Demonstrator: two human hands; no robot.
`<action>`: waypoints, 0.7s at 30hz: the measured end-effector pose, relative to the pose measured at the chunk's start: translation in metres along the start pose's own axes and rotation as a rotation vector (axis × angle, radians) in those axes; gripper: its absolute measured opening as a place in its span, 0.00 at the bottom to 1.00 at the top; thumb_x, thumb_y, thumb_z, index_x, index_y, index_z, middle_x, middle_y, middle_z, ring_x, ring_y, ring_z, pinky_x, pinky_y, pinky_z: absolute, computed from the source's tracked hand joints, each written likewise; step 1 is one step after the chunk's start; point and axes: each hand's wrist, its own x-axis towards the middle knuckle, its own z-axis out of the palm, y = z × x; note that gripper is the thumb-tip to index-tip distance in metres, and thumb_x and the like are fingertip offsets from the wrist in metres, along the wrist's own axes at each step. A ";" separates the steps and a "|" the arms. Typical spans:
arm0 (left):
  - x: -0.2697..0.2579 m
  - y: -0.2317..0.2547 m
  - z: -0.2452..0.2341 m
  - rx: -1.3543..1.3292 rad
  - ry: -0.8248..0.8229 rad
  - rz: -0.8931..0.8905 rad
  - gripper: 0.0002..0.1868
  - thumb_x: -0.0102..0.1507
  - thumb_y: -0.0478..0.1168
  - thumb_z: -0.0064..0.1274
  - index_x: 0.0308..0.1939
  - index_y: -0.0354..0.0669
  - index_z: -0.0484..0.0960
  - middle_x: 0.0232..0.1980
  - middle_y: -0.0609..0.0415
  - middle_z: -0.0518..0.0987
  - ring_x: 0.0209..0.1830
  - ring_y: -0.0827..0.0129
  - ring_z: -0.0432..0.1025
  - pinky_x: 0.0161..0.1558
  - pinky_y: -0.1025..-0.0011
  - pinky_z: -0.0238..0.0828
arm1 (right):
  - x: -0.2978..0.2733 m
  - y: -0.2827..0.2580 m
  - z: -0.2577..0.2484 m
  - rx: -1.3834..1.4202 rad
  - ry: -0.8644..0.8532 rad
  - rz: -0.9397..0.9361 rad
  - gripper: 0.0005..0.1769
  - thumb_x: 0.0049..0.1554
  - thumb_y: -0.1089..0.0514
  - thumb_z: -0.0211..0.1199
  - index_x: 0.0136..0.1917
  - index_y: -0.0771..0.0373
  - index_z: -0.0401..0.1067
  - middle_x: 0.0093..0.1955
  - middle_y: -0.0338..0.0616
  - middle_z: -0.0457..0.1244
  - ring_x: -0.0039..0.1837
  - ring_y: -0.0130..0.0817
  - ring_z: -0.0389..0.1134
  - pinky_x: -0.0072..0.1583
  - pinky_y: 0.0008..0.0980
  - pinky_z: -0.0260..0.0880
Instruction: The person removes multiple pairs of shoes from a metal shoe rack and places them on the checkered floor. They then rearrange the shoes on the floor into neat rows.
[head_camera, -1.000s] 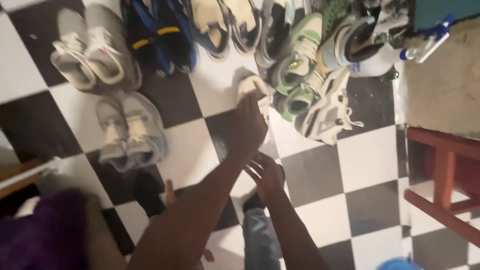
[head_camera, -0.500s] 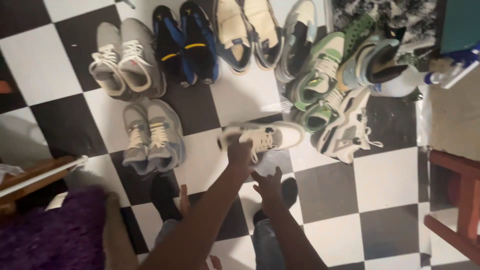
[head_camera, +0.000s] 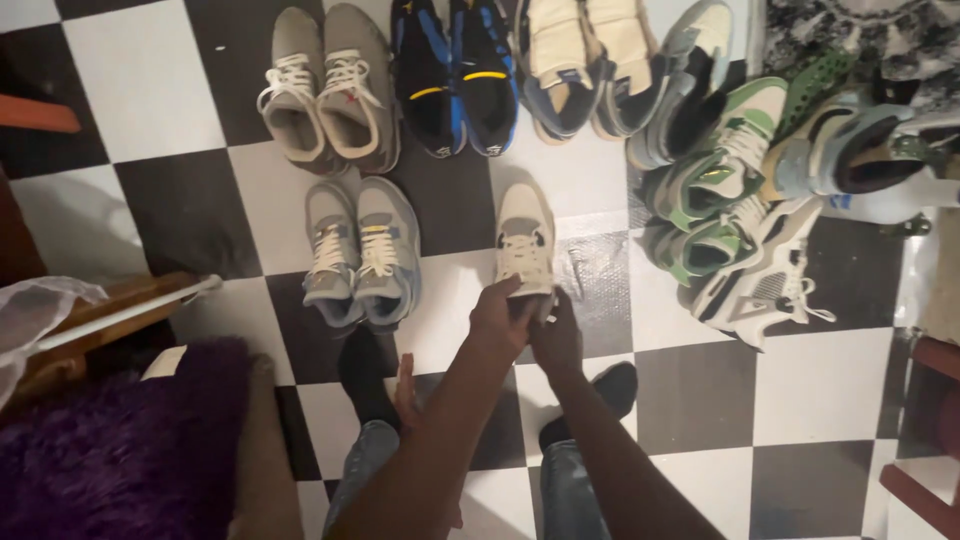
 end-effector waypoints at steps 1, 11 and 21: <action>0.006 0.004 -0.001 -0.006 0.004 0.004 0.21 0.63 0.33 0.52 0.60 0.27 0.72 0.55 0.39 0.79 0.55 0.51 0.77 0.61 0.60 0.76 | 0.002 -0.003 0.004 -0.004 -0.007 -0.001 0.36 0.59 0.51 0.62 0.78 0.55 0.57 0.63 0.55 0.69 0.60 0.49 0.74 0.56 0.42 0.75; 0.077 0.008 -0.005 -0.037 -0.110 -0.119 0.21 0.69 0.36 0.48 0.62 0.27 0.68 0.57 0.37 0.75 0.61 0.49 0.73 0.64 0.61 0.72 | 0.032 -0.004 0.022 0.391 0.114 0.093 0.40 0.53 0.66 0.63 0.77 0.62 0.56 0.69 0.55 0.60 0.63 0.41 0.67 0.57 0.35 0.73; 0.070 0.000 -0.004 -0.099 -0.116 -0.103 0.19 0.69 0.36 0.49 0.61 0.28 0.70 0.55 0.39 0.78 0.56 0.53 0.76 0.55 0.65 0.77 | 0.020 0.018 0.016 0.548 0.099 0.117 0.33 0.56 0.68 0.61 0.74 0.69 0.60 0.69 0.51 0.62 0.63 0.38 0.67 0.59 0.32 0.69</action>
